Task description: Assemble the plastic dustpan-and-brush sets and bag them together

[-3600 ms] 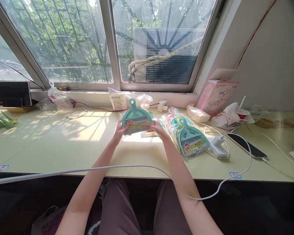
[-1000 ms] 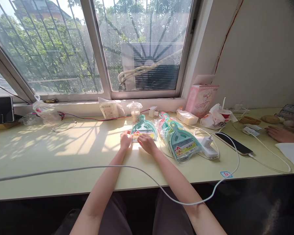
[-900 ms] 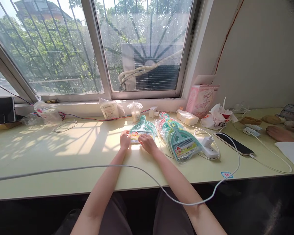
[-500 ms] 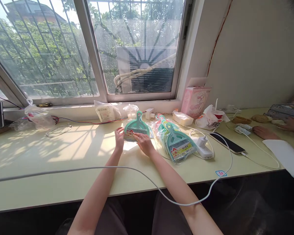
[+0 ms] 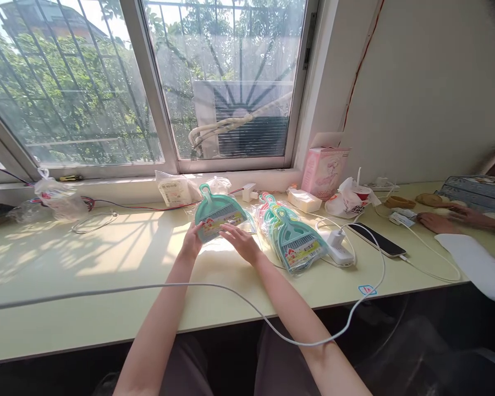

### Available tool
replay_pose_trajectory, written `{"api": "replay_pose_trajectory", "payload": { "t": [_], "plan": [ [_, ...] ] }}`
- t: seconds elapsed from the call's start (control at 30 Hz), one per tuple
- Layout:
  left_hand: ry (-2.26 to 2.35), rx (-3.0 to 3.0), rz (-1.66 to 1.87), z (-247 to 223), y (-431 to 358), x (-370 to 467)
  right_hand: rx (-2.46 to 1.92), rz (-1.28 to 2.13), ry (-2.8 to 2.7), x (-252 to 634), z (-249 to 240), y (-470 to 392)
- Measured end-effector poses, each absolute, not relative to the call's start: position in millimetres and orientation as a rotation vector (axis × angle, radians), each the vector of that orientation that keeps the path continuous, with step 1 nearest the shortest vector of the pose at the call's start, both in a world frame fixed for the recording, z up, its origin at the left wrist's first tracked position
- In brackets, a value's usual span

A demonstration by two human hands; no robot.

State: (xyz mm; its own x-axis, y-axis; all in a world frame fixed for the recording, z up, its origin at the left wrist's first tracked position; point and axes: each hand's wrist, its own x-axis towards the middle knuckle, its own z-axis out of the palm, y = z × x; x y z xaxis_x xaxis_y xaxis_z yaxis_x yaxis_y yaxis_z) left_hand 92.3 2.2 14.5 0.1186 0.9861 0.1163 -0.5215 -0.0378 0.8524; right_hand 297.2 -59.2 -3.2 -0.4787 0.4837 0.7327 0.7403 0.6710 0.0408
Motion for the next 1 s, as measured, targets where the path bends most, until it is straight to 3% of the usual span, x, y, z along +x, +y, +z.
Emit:
{"api": "replay_pose_trajectory", "payload": {
  "t": [0.2, 0.5, 0.77, 1.0],
  "plan": [
    [0.604, 0.752, 1.555, 10, 7, 88, -1.011, -0.150, -2.015, 292, -7, -54],
    [0.628, 0.806, 1.419, 8, 0, 97, -1.027, 0.925, -1.073, 273, -11, -49],
    [0.601, 1.076, 1.227, 16, -11, 103, -0.975, 1.056, -0.702, 280, 2, -55],
    [0.916, 0.979, 1.407, 13, 5, 90, -0.988, 1.046, -0.723, 280, 7, -56]
  ]
}}
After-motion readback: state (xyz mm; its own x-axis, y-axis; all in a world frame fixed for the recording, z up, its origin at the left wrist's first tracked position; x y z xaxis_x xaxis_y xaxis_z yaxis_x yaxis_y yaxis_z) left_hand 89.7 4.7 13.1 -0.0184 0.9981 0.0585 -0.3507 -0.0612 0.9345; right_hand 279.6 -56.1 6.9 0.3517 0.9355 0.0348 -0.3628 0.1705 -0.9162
